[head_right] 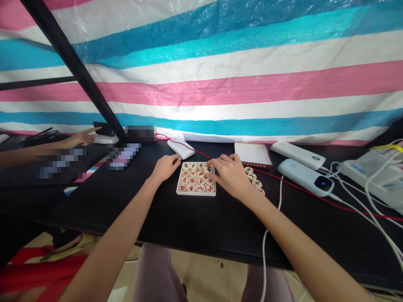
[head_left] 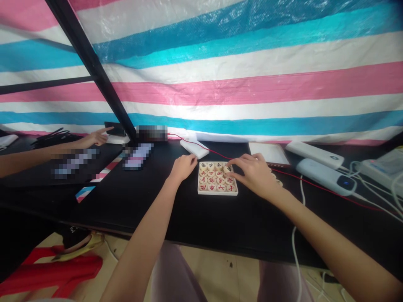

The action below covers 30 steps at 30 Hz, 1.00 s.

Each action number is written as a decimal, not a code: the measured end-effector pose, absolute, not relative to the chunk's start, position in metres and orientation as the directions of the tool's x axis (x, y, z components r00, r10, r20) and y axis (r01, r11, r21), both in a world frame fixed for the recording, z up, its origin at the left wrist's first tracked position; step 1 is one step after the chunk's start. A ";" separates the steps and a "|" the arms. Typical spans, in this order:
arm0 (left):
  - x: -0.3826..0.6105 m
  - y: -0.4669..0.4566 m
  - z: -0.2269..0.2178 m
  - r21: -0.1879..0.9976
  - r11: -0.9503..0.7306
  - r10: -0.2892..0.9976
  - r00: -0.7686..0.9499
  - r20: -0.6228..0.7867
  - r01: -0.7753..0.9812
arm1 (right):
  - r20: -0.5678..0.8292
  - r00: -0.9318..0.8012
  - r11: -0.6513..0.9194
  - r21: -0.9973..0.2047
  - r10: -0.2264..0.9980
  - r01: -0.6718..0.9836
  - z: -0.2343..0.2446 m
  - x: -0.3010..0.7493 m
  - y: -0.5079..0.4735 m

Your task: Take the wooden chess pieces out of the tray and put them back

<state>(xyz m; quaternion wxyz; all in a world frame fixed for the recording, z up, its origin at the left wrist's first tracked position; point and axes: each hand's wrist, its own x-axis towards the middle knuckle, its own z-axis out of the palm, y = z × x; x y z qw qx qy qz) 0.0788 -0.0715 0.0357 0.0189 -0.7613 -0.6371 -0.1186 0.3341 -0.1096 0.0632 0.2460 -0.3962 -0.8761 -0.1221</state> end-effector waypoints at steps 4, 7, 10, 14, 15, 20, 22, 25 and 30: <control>0.080 -0.071 0.036 0.138 -0.184 0.970 0.157 0.186 0.973 | 0.544 -0.570 0.642 0.073 0.616 0.764 0.050 0.334 -0.112; 0.080 -0.070 0.034 0.146 -0.175 0.972 0.147 0.182 0.974 | 0.518 -0.609 0.664 0.102 0.600 0.741 0.046 0.335 -0.111; 0.079 -0.070 0.032 0.155 -0.192 0.968 0.161 0.190 0.969 | 0.511 -0.634 0.683 0.118 0.581 0.721 0.045 0.336 -0.111; 0.077 -0.069 0.030 0.154 -0.209 0.964 0.177 0.198 0.966 | 0.528 -0.626 0.677 0.123 0.574 0.725 0.046 0.337 -0.113; 0.077 -0.069 0.030 0.155 -0.207 0.964 0.176 0.198 0.966 | 0.530 -0.624 0.676 0.125 0.573 0.727 0.046 0.337 -0.114; 0.077 -0.069 0.029 0.167 -0.209 0.964 0.174 0.201 0.964 | 0.535 -0.624 0.676 0.126 0.569 0.726 0.046 0.336 -0.115; 0.077 -0.070 0.029 0.171 -0.206 0.966 0.172 0.195 0.964 | 0.533 -0.625 0.679 0.124 0.570 0.724 0.047 0.336 -0.115; 0.077 -0.070 0.030 0.168 -0.209 0.965 0.176 0.193 0.963 | 0.530 -0.624 0.677 0.120 0.574 0.726 0.049 0.336 -0.117; 0.079 -0.071 0.033 0.165 -0.188 0.972 0.159 0.173 0.968 | 0.520 -0.626 0.675 0.121 0.582 0.728 0.049 0.337 -0.117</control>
